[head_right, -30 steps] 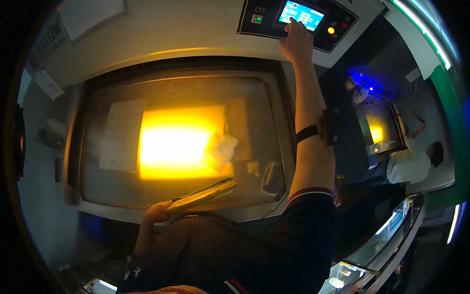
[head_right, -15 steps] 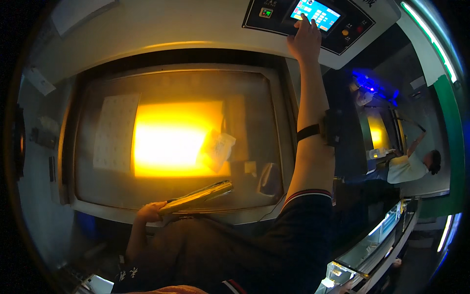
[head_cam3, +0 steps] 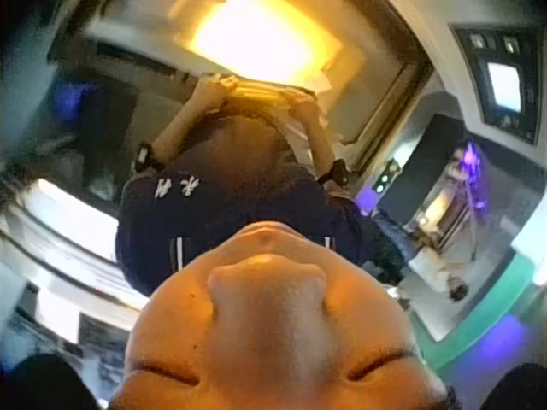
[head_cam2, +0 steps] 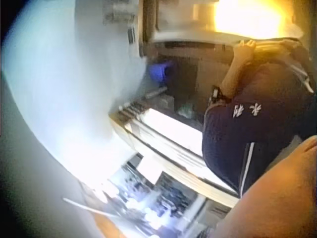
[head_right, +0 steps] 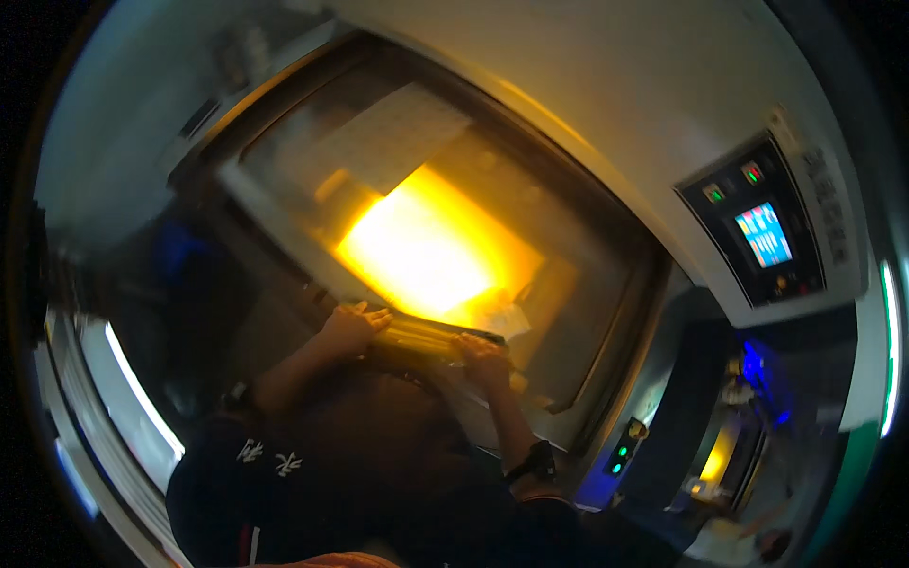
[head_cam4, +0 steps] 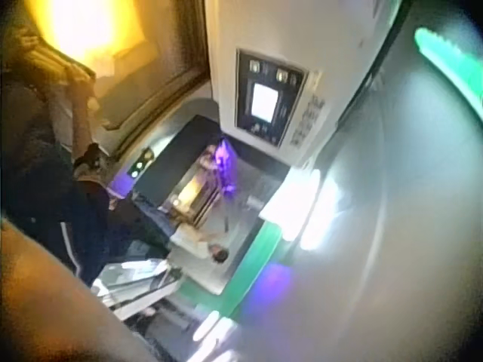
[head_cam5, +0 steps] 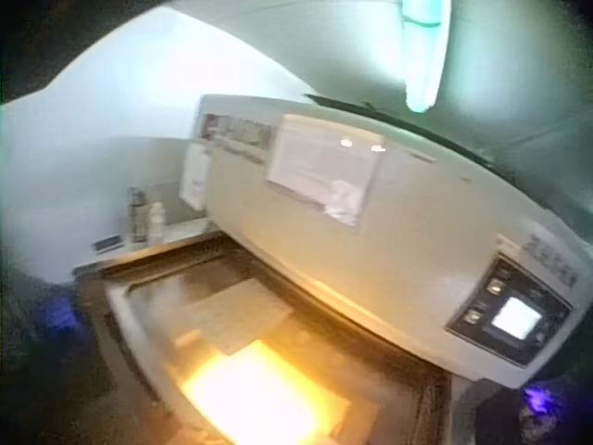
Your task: Operating an LED exposure machine to process industrial plates.
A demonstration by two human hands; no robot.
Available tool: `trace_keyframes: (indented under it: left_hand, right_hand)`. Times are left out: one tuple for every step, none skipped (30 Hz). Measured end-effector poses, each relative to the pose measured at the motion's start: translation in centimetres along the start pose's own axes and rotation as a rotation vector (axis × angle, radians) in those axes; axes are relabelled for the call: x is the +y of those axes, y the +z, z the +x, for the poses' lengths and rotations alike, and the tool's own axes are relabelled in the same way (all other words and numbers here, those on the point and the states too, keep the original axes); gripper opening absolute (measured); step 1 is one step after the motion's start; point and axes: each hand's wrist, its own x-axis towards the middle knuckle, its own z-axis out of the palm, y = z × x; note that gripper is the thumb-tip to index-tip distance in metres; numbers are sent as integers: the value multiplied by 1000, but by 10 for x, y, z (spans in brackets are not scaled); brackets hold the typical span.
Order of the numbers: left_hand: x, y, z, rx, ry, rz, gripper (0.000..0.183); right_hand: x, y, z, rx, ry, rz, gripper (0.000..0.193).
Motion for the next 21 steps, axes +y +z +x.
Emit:
trace_keyframes:
  left_hand:
    - [8,0,-4,10,-47,-56,76]
    - [10,1,-6,20,-85,-104,89]
    - [4,5,-4,-59,-62,-183,85]
    - [-1,10,-10,-66,-86,-192,85]
    - [-1,13,-14,-93,-86,-278,75]
    - [0,17,-20,-121,-87,-364,65]
    - [2,28,-34,-55,-112,-309,65]
    - [0,46,-42,-60,-117,-308,65]
    - [-6,74,-52,48,-217,-317,65]
    - [-12,94,-62,152,-305,-318,65]
    - [-15,105,-76,222,-336,-345,65]
    - [-19,122,-96,210,-361,-340,65]
    - [-24,138,-117,228,-443,-462,59]
    - [-25,151,-141,250,-536,-582,54]
    - [-22,151,-160,243,-564,-570,54]
    - [-20,146,-178,119,-682,-607,45]
    - [-22,143,-195,-6,-794,-644,38]
    - [-26,152,-213,-10,-824,-630,38]
    - [-30,169,-236,-10,-885,-663,31]
    - [-31,179,-259,-10,-942,-701,26]
    - [-27,176,-276,-4,-1024,-708,23]
  right_hand:
    - [2,0,-1,103,22,-55,63]
    - [5,-2,1,215,52,-106,58]
    - [-2,-20,5,182,43,-68,54]
    - [-15,-30,8,170,21,-57,54]
    - [-26,-40,5,112,65,-42,54]
    - [-33,-41,2,53,107,-26,55]
    - [-34,-24,-1,39,103,-69,50]
    - [-33,-6,-7,37,100,-63,50]
    - [-33,18,-9,60,120,-104,47]
    - [-33,39,-12,87,152,-143,44]
    - [-33,57,-13,26,274,5,42]
    - [-40,67,-10,17,254,22,42]
    - [-47,78,-7,-81,403,3,43]
    - [-54,92,-2,-184,538,-19,43]
    - [-51,119,-7,-47,524,9,43]
    - [-40,156,-15,-50,505,30,43]
    - [-28,193,-23,107,488,44,47]
    - [-25,216,-24,262,464,62,51]
    - [-33,222,-18,222,485,-61,53]
    - [-39,226,-14,184,504,-191,56]
    - [-43,226,-4,130,500,-274,63]
